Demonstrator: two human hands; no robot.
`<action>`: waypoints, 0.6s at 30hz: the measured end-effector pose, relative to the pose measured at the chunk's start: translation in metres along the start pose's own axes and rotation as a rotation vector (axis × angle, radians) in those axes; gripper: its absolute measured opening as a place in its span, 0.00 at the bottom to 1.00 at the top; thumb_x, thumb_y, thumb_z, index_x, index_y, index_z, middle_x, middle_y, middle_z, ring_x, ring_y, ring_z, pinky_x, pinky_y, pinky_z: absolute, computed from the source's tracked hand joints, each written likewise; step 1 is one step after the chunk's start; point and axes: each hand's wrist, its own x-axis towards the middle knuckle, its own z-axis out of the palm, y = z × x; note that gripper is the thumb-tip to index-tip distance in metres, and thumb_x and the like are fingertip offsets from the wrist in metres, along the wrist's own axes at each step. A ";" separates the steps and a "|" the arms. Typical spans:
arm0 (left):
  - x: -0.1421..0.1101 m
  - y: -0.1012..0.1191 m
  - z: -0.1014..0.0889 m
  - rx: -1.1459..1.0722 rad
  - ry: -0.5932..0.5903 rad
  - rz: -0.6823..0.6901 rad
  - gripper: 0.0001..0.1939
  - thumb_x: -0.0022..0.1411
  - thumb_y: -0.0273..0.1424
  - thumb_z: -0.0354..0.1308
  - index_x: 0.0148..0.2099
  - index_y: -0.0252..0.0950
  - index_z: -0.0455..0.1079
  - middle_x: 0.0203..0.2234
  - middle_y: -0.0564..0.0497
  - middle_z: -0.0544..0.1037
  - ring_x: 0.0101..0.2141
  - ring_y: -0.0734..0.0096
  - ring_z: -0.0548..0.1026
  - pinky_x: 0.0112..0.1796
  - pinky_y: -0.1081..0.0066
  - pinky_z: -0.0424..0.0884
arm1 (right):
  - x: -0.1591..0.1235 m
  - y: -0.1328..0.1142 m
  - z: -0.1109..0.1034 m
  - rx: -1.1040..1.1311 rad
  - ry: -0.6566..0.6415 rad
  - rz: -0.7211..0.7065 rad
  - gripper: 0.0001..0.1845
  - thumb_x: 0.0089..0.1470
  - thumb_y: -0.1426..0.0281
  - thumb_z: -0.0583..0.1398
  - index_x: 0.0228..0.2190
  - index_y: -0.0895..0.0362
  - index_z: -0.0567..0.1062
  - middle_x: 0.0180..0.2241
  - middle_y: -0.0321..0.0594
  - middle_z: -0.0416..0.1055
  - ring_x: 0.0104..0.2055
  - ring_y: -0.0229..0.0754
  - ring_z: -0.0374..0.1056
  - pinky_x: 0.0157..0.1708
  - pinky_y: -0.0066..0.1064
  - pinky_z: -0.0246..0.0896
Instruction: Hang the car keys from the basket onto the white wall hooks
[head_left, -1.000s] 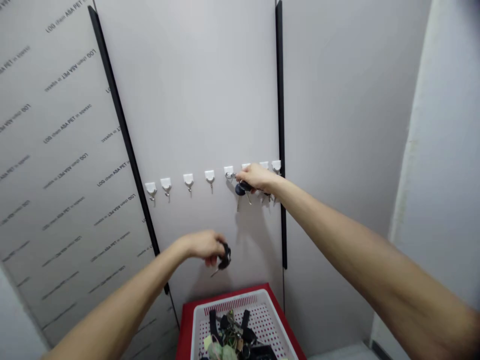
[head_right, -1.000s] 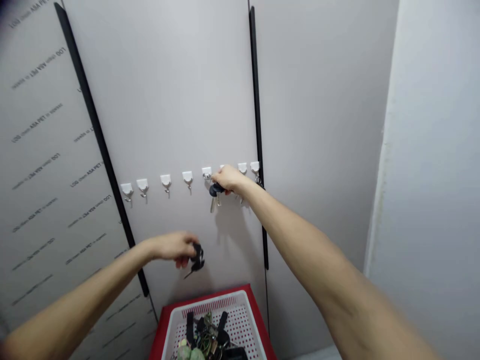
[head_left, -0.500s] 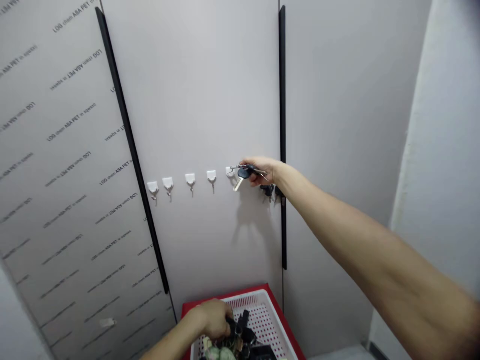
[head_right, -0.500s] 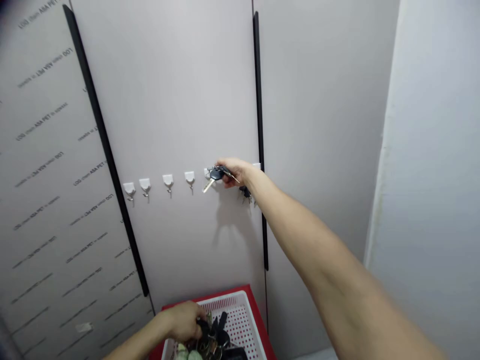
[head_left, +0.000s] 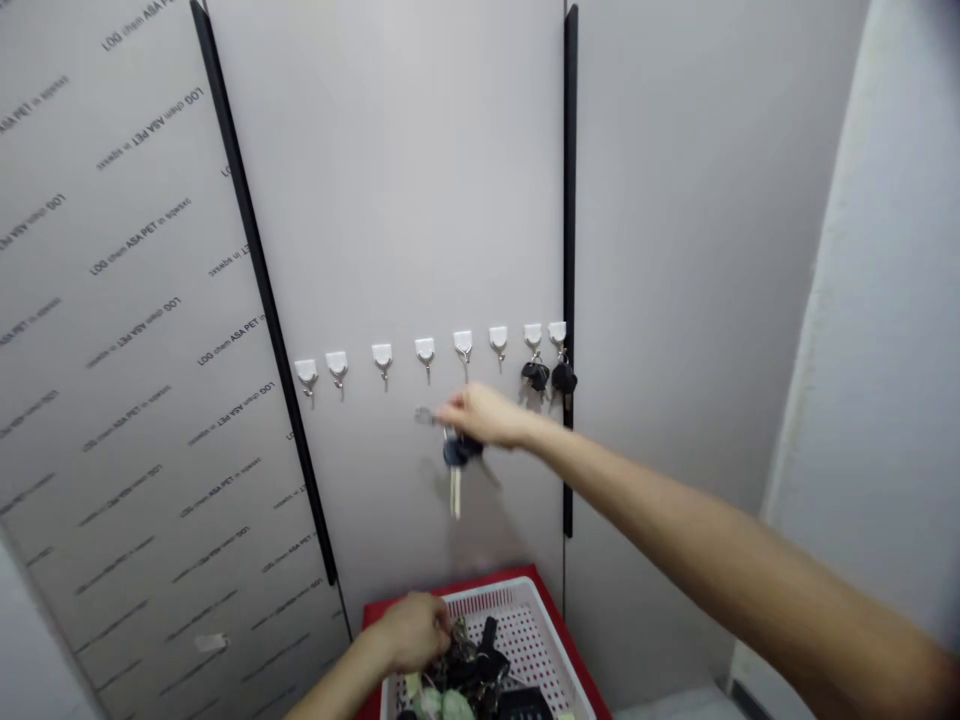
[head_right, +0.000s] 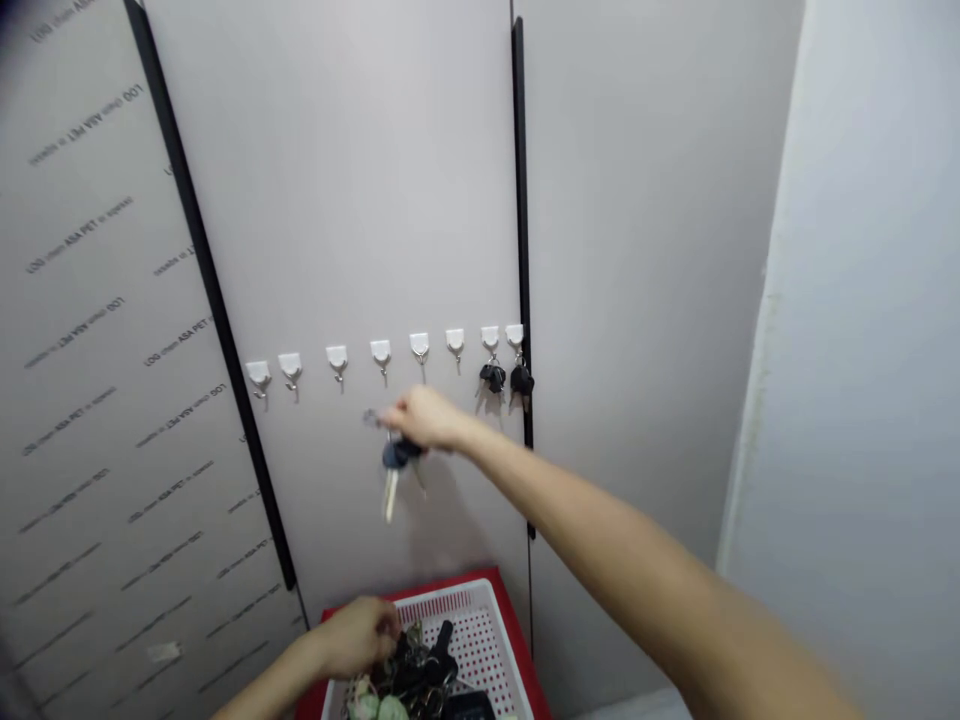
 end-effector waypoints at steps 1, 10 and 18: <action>-0.005 0.003 -0.006 -0.016 0.026 -0.034 0.14 0.38 0.27 0.42 0.29 0.36 0.66 0.16 0.54 0.66 0.19 0.76 0.64 0.17 0.78 0.55 | -0.012 0.015 0.020 -0.098 -0.031 -0.014 0.15 0.40 0.62 0.49 0.12 0.59 0.62 0.09 0.30 0.50 0.12 0.28 0.46 0.12 0.22 0.42; -0.024 0.037 -0.044 0.033 0.102 -0.064 0.11 0.39 0.26 0.46 0.27 0.32 0.66 0.19 0.52 0.68 0.21 0.75 0.65 0.22 0.76 0.60 | -0.059 0.097 0.060 -0.010 0.245 0.094 0.08 0.41 0.63 0.50 0.24 0.50 0.67 0.26 0.38 0.67 0.26 0.40 0.61 0.26 0.30 0.55; 0.048 0.141 -0.140 -0.395 0.802 0.118 0.20 0.46 0.33 0.47 0.43 0.30 0.57 0.34 0.44 0.69 0.31 0.73 0.67 0.31 0.75 0.61 | -0.024 0.097 -0.066 -0.299 0.892 0.302 0.19 0.39 0.63 0.51 0.36 0.56 0.62 0.27 0.40 0.66 0.29 0.41 0.61 0.27 0.31 0.53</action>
